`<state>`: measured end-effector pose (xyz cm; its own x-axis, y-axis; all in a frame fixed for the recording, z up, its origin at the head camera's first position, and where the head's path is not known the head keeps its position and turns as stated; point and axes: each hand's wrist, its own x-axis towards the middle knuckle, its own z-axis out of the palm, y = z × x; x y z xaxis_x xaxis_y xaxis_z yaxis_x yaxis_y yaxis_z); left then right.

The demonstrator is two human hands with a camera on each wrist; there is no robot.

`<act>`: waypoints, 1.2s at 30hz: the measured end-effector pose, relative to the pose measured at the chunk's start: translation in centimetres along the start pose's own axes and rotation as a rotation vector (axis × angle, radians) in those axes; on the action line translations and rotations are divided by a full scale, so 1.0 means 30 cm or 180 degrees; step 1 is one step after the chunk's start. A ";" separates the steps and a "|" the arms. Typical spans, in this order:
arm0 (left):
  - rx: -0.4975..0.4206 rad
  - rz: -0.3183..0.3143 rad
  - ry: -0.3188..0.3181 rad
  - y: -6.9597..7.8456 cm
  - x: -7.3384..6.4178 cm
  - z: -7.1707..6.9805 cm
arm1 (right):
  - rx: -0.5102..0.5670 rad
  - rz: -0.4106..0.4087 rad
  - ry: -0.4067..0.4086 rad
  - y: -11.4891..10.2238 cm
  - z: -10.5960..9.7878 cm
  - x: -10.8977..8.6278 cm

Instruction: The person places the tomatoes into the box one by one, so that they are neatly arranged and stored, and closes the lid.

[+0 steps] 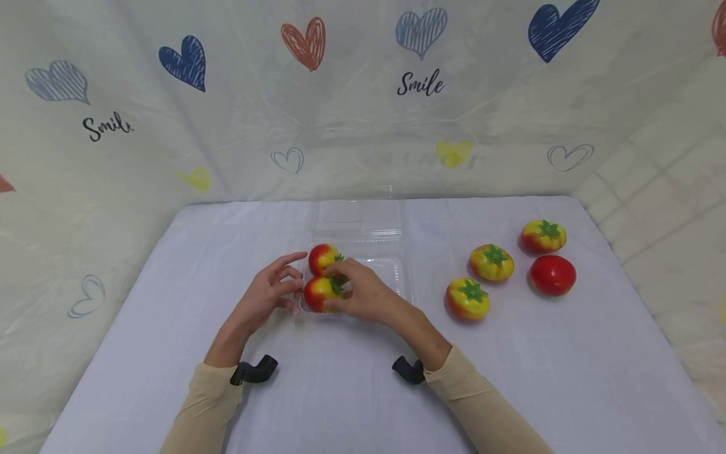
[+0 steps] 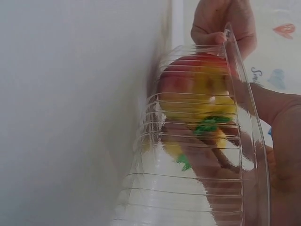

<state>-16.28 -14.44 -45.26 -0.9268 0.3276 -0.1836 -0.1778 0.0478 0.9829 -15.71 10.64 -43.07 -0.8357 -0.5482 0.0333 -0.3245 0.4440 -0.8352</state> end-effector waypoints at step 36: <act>-0.0013 -0.0057 0.0026 -0.002 0.000 -0.004 | -0.0091 -0.0081 0.0547 0.038 -0.183 -0.082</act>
<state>-16.31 -14.54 -45.32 -0.9261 0.3189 -0.2014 -0.1959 0.0498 0.9794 -16.45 16.40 -41.09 -0.8897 -0.4313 0.1498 -0.3571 0.4528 -0.8170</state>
